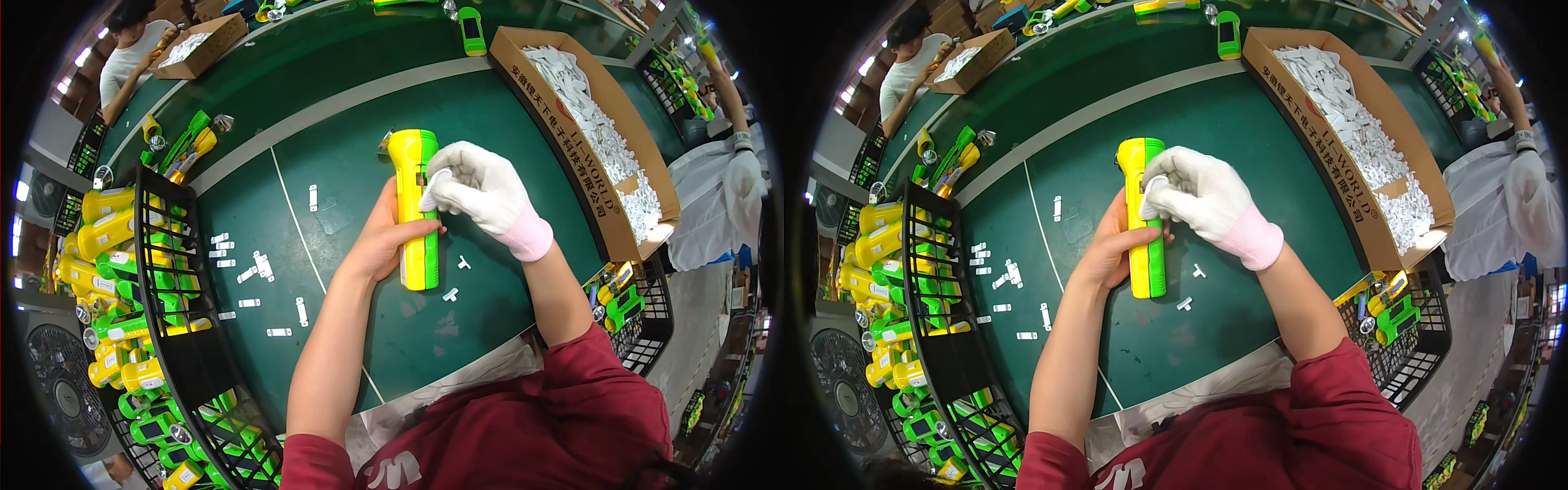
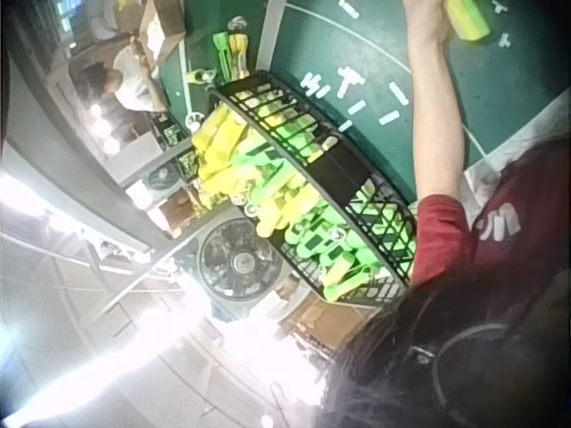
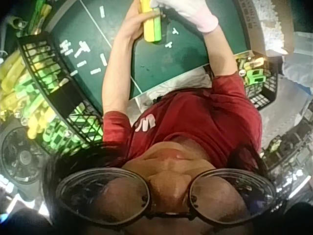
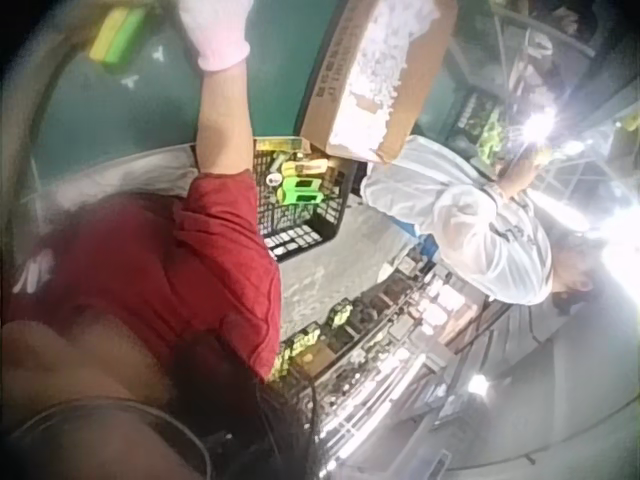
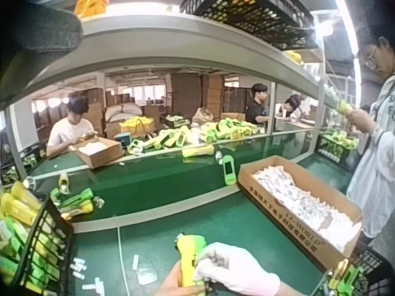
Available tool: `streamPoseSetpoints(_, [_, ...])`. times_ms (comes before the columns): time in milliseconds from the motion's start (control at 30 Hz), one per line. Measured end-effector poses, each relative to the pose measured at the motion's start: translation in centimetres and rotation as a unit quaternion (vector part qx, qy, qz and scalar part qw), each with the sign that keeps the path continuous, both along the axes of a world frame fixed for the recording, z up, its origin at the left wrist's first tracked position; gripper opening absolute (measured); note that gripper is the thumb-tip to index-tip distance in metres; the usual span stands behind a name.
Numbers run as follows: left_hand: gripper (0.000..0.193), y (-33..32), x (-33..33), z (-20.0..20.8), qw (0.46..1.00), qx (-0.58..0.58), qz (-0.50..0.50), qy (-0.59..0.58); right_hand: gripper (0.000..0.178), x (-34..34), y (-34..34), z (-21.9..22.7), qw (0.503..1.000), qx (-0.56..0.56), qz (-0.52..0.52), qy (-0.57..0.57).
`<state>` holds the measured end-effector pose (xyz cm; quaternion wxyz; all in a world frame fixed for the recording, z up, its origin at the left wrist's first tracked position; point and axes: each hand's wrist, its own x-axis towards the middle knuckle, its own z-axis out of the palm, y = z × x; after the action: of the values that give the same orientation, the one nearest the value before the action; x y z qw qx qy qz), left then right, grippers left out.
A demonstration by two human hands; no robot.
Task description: The person assembles flashlights by pressing the plastic casing halves together by hand and attaching switch components from a box.
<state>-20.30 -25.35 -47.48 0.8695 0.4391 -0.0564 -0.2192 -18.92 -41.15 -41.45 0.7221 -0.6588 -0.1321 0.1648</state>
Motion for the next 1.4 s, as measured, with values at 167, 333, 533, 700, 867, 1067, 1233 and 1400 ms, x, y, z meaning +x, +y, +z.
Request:
streamPoseSetpoints(167, [0.068,0.0,-0.2,0.1,1.0,-0.004,-0.007,-0.004,0.015,0.4,-0.1,-0.4,1.0,-0.013,0.014,-0.02])
streamPoseSetpoints(333, [0.063,0.2,0.0,-0.4,0.999,-0.035,-0.019,-0.012,0.016,0.6,-0.1,-0.7,0.999,-0.033,0.02,-0.025])
streamPoseSetpoints(533, [0.063,0.2,-0.3,-0.2,0.999,-0.034,-0.024,-0.01,0.014,0.5,-0.3,-0.8,0.994,-0.078,0.028,-0.068])
streamPoseSetpoints(700, [0.064,0.2,-0.3,-0.3,0.999,-0.027,-0.019,-0.005,0.015,0.6,-0.2,-1.1,0.991,-0.087,0.039,-0.096])
streamPoseSetpoints(867, [0.068,-0.3,-0.4,0.2,0.998,0.035,0.019,-0.04,0.027,0.7,-0.2,-0.6,0.908,-0.254,-0.031,-0.33])
streamPoseSetpoints(1067, [0.041,-0.1,-0.3,-0.5,1.0,-0.011,0.002,-0.028,0.036,-0.5,0.8,0.2,0.908,-0.228,-0.168,-0.308])
streamPoseSetpoints(1233, [0.037,-0.3,-0.3,0.2,0.997,0.016,-0.067,-0.017,0.031,0.7,-0.4,-1.4,0.965,-0.163,-0.13,-0.162])
streamPoseSetpoints(1400, [0.037,-0.1,-0.5,0.2,0.995,0.035,-0.093,-0.022,0.03,0.6,-0.2,-1.1,0.985,-0.082,-0.124,-0.09])
